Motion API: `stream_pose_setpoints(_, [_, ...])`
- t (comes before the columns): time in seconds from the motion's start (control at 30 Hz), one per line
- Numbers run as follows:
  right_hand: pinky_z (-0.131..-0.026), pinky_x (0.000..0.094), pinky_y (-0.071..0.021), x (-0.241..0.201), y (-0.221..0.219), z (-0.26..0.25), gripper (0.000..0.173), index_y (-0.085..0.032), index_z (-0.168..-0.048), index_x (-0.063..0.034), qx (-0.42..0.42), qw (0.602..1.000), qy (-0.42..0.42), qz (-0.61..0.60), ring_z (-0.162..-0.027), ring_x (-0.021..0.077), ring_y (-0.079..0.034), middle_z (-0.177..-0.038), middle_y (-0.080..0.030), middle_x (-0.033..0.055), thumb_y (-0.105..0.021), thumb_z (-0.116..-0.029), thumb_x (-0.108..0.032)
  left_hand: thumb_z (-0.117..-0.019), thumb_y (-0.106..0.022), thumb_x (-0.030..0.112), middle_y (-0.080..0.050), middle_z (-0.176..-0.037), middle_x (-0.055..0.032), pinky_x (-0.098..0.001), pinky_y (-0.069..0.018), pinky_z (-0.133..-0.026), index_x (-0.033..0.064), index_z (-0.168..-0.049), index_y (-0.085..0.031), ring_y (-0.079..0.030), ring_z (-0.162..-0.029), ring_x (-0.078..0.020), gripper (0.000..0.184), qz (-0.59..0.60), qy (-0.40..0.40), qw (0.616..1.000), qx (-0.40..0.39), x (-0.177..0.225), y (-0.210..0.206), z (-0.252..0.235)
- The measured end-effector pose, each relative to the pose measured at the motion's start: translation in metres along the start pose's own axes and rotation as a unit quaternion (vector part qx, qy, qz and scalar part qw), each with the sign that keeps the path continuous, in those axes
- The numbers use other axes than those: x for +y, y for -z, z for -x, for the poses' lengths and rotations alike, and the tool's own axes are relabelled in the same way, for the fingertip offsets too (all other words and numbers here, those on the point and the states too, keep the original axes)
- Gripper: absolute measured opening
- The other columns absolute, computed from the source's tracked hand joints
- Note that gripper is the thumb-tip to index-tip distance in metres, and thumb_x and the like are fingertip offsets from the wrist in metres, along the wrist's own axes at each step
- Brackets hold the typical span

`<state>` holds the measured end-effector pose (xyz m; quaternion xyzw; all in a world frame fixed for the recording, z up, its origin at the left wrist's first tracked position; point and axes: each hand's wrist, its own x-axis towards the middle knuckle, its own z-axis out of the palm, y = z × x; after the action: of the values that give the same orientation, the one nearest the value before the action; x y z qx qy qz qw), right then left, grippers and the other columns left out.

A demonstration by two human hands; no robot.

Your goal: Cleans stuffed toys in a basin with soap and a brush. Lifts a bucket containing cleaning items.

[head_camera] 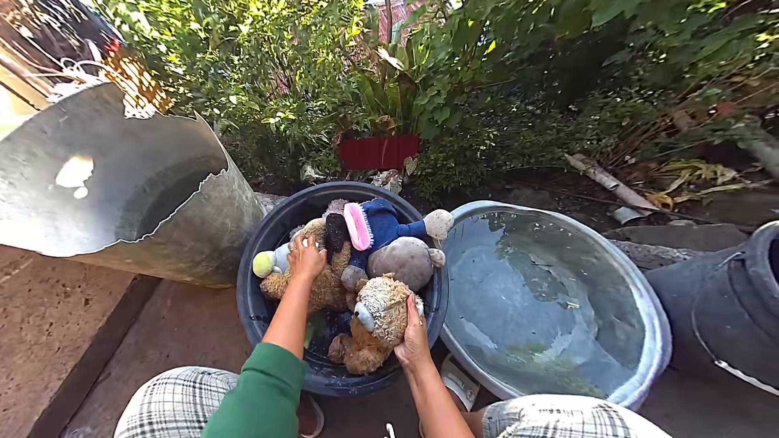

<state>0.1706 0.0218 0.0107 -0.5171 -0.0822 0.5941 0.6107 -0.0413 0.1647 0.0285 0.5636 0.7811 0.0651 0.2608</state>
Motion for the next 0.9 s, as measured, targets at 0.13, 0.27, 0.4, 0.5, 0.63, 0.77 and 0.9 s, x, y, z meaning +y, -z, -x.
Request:
stream_pose_setpoints(0.13, [-0.088, 0.0392, -0.0595, -0.001, 0.006, -0.015, 0.044, -0.050, -0.139, -0.0042, 0.016, 1.000, -0.006, -0.023, -0.104, 0.0188, -0.068, -0.117, -0.067, 0.0130, -0.034, -0.1124, -0.035, -0.1049, -0.049, 0.026, -0.046, -0.155, -0.0242, -0.0567, -0.0329, -0.121, 0.0031, -0.146, -0.055, -0.040, -0.147, -0.0393, 0.047, 0.101, -0.176, 0.978, 0.038, 0.025, -0.044, 0.105])
stream_pose_setpoints(0.27, [-0.088, 0.0305, -0.0583, 0.001, 0.010, -0.015, 0.042, -0.051, -0.135, -0.0039, -0.015, 0.999, 0.001, -0.038, -0.101, 0.0112, -0.068, -0.111, -0.069, 0.0075, -0.028, -0.1133, -0.033, -0.1058, -0.040, 0.033, -0.042, -0.160, -0.0204, -0.0722, -0.0187, -0.121, 0.0252, -0.147, -0.059, -0.034, -0.150, -0.0459, 0.047, 0.104, -0.322, 0.940, 0.050, 0.054, -0.109, 0.166])
stream_pose_setpoints(0.4, [-0.085, 0.0381, -0.0605, 0.006, 0.008, 0.000, 0.041, -0.054, -0.133, -0.0023, -0.035, 0.999, -0.023, -0.017, -0.099, 0.0181, -0.070, -0.109, -0.070, 0.0126, -0.033, -0.1126, -0.032, -0.1084, -0.036, 0.037, -0.065, -0.138, -0.0096, -0.0587, -0.0451, -0.107, 0.0230, -0.129, -0.071, -0.058, -0.131, -0.0292, 0.043, 0.109, -0.142, 0.959, -0.220, 0.089, -0.064, 0.086])
stream_pose_setpoints(0.5, [-0.086, 0.0379, -0.0604, 0.005, 0.007, 0.004, 0.040, -0.053, -0.133, -0.0014, -0.036, 0.999, -0.021, 0.003, -0.100, 0.0189, -0.070, -0.111, -0.069, 0.0133, -0.035, -0.1123, -0.031, -0.1085, -0.037, 0.028, -0.070, -0.115, -0.0187, -0.0562, -0.0475, -0.098, 0.0040, -0.111, -0.074, -0.064, -0.112, -0.0313, 0.044, 0.214, -0.075, 0.934, -0.278, 0.083, -0.070, 0.058])
stream_pose_setpoints(0.63, [-0.089, 0.0314, -0.0579, 0.006, 0.015, -0.007, 0.041, -0.052, -0.135, -0.0021, -0.013, 1.000, -0.001, -0.011, -0.103, 0.0118, -0.068, -0.115, -0.069, 0.0094, -0.032, -0.1126, -0.030, -0.1054, -0.040, 0.033, -0.051, -0.154, -0.0157, -0.0605, -0.0315, -0.119, 0.0234, -0.145, -0.060, -0.043, -0.147, -0.0361, 0.046, 0.086, -0.230, 0.969, 0.009, 0.070, -0.103, 0.151])
stream_pose_setpoints(0.77, [-0.090, 0.0267, -0.0563, 0.009, 0.020, -0.014, 0.040, -0.053, -0.135, -0.0038, -0.008, 1.000, 0.005, -0.018, -0.104, 0.0074, -0.066, -0.115, -0.068, 0.0055, -0.031, -0.1131, -0.029, -0.1046, -0.041, 0.038, -0.049, -0.155, -0.0220, -0.0699, -0.0302, -0.117, 0.0332, -0.139, -0.066, -0.041, -0.145, -0.0468, 0.043, 0.102, -0.338, 0.924, 0.147, 0.052, -0.143, 0.160])
stream_pose_setpoints(0.9, [-0.088, 0.0381, -0.0596, 0.011, 0.022, -0.014, 0.042, -0.052, -0.136, -0.0012, 0.008, 1.000, -0.012, 0.002, -0.102, 0.0181, -0.069, -0.114, -0.069, 0.0133, -0.034, -0.1126, -0.032, -0.1082, -0.042, 0.032, -0.056, -0.147, -0.0204, -0.0548, -0.0455, -0.111, 0.0121, -0.141, -0.063, -0.054, -0.136, -0.0375, 0.043, 0.113, -0.161, 0.980, -0.027, 0.093, -0.086, 0.084])
